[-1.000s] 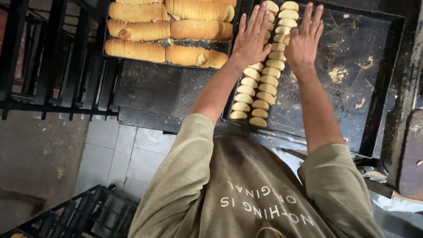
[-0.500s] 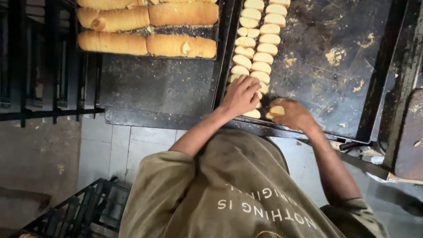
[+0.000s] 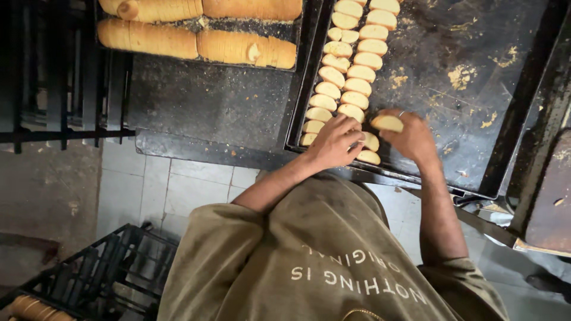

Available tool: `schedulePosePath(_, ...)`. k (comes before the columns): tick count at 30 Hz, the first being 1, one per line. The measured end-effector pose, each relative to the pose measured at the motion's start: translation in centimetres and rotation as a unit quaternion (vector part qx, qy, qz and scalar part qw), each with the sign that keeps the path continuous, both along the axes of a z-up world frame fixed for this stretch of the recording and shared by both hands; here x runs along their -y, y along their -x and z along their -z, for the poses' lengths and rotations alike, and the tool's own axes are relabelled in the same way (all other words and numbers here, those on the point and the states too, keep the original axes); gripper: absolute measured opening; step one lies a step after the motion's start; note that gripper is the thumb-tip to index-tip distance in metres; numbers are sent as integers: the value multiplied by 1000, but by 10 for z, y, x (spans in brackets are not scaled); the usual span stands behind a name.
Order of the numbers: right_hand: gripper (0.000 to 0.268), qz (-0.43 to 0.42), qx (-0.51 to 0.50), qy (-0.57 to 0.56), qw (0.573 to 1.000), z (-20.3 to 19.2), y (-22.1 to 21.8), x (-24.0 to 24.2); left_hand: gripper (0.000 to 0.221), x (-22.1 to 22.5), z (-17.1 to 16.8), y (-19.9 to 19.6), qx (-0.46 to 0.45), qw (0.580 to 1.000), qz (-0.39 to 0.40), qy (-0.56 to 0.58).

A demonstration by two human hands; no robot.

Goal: The person picks up semicircular slices of bread from a large loaf and arranges them in vertical rows on a flat black baking tray.

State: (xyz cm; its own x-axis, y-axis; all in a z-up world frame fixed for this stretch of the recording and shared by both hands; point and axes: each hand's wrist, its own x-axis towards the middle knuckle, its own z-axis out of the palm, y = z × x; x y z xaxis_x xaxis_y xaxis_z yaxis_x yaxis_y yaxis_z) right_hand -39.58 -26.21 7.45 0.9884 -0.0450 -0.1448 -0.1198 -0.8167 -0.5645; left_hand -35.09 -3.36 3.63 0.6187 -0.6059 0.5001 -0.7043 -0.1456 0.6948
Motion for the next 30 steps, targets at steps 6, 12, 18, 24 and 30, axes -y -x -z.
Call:
schedulePosePath(6,43,38,-48,-71,996,9,-7,-4,24,-1,-7,-2,57,997,27,-44)
schedulePosePath(12,40,-5,33,-28,999,11,-22,5,18,2,1,5,78,991,34,-100)
schedulePosePath(18,48,-30,49,45,997,7,-15,-9,22,-13,-10,-14,65,998,-5,-23)
schedulePosePath(24,42,76,-21,-35,996,14,-6,-25,25,-120,12,-150,34,952,-291,-83)
schedulePosePath(30,41,44,117,80,989,37,-1,-40,39,-188,51,-270,3,898,-410,-160)
